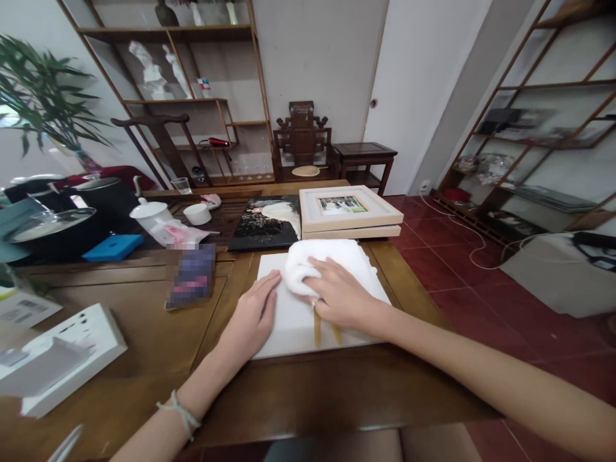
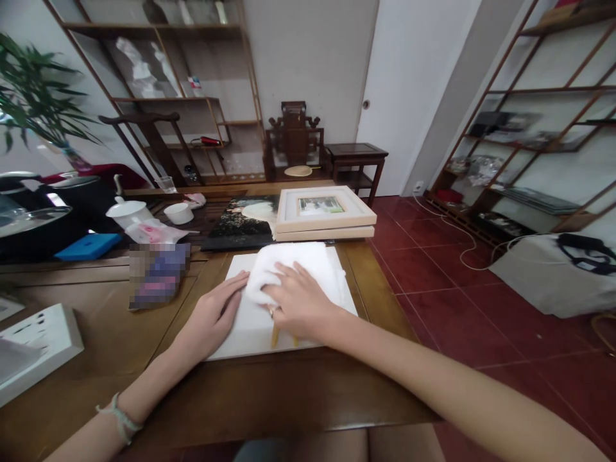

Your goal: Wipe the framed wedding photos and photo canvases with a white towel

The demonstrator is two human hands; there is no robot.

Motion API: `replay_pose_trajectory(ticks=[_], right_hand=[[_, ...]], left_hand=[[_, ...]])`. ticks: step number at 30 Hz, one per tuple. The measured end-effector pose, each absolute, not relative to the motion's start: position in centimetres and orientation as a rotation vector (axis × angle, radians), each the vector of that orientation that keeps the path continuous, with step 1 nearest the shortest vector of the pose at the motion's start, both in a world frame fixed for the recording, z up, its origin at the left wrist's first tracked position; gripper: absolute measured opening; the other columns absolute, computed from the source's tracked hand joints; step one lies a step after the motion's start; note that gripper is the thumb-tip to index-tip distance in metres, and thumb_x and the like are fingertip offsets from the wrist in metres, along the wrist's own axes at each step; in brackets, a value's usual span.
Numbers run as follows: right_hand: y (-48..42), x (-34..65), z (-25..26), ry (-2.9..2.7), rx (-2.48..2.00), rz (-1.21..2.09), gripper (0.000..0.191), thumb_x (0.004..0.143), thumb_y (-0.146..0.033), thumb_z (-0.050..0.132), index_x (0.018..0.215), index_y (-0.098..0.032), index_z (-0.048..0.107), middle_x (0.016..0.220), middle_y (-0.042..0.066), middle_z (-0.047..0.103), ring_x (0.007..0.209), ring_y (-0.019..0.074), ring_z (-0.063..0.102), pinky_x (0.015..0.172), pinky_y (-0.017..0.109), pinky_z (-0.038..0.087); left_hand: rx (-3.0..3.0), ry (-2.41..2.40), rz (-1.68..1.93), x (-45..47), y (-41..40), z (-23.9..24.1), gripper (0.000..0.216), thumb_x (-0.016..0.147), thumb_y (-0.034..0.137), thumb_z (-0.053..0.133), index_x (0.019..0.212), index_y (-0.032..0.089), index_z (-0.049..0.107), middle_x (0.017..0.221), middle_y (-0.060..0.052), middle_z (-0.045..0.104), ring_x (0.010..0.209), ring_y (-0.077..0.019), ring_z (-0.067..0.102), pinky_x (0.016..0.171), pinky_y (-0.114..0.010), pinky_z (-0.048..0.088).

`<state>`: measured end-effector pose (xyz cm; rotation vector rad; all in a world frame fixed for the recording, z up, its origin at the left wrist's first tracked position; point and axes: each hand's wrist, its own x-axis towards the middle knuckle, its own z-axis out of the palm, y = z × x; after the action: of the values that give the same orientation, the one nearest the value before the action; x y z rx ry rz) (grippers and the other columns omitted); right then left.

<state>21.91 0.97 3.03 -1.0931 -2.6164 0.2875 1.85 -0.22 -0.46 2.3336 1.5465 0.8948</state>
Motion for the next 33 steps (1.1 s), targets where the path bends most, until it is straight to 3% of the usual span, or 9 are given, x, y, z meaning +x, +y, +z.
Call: replay_pose_trajectory(ticks=[3, 7, 14, 19, 24, 33], right_hand=[[2.7, 20.6, 3.0, -2.626, -1.169, 0.208, 0.034, 0.085, -0.019, 0.045, 0.116, -0.016, 0.06, 0.135, 0.013, 0.049, 0.132, 0.0316, 0.029, 0.106, 0.055, 0.019], [1.5, 19.6, 3.1, -2.805, -0.951, 0.093, 0.028, 0.082, -0.021, 0.051, 0.105, -0.016, 0.066, 0.14, 0.013, 0.041, 0.134, 0.0343, 0.023, 0.106, 0.057, 0.014], [-4.0, 21.8, 4.7, -2.957, -0.461, 0.2, 0.021, 0.078, -0.025, 0.056, 0.092, -0.016, 0.068, 0.134, 0.012, 0.049, 0.129, 0.0306, 0.032, 0.108, 0.051, 0.017], [-3.5, 23.8, 6.2, -2.9, -0.687, 0.404, 0.02, 0.081, -0.024, 0.054, 0.095, -0.018, 0.067, 0.113, 0.011, 0.063, 0.12, 0.0244, 0.045, 0.107, 0.043, 0.022], [0.7, 24.4, 5.6, -2.674, -1.084, 0.401, 0.032, 0.092, -0.037, 0.04, 0.101, -0.017, 0.064, 0.108, 0.013, 0.063, 0.106, 0.0286, 0.053, 0.091, 0.041, 0.038], [5.0, 18.5, 5.0, -2.671, -1.02, 0.233, 0.026, 0.093, -0.029, 0.039, 0.101, -0.019, 0.062, 0.101, 0.009, 0.065, 0.097, 0.025, 0.056, 0.083, 0.035, 0.036]], left_hand=[[2.339, 1.535, 1.057, 1.9, -0.4, -0.2, 0.04, 0.091, 0.026, 0.035, 0.12, 0.007, 0.055, 0.127, -0.016, 0.056, 0.121, -0.0222, 0.05, 0.105, -0.038, 0.037], [2.263, 1.563, 1.207, 1.9, -0.6, 0.1, 0.043, 0.093, 0.028, 0.033, 0.129, 0.007, 0.045, 0.133, -0.015, 0.051, 0.125, -0.021, 0.045, 0.106, -0.038, 0.035], [2.212, 1.563, 1.18, 2.0, -0.7, 0.1, 0.045, 0.094, 0.032, 0.028, 0.127, 0.009, 0.049, 0.131, -0.013, 0.054, 0.123, -0.0214, 0.048, 0.105, -0.038, 0.036], [2.256, 1.588, 1.008, 2.0, -0.5, -0.2, 0.043, 0.092, 0.032, 0.032, 0.119, 0.009, 0.057, 0.124, -0.014, 0.06, 0.116, -0.023, 0.055, 0.101, -0.04, 0.041], [2.28, 1.571, 0.935, 2.0, -0.2, -0.8, 0.035, 0.088, 0.029, 0.042, 0.108, 0.01, 0.065, 0.121, -0.014, 0.062, 0.118, -0.025, 0.053, 0.103, -0.042, 0.039], [2.331, 1.564, 0.917, 2.2, -0.4, 0.0, 0.03, 0.087, 0.024, 0.043, 0.105, 0.015, 0.065, 0.113, -0.011, 0.067, 0.107, -0.0245, 0.06, 0.095, -0.04, 0.046]])
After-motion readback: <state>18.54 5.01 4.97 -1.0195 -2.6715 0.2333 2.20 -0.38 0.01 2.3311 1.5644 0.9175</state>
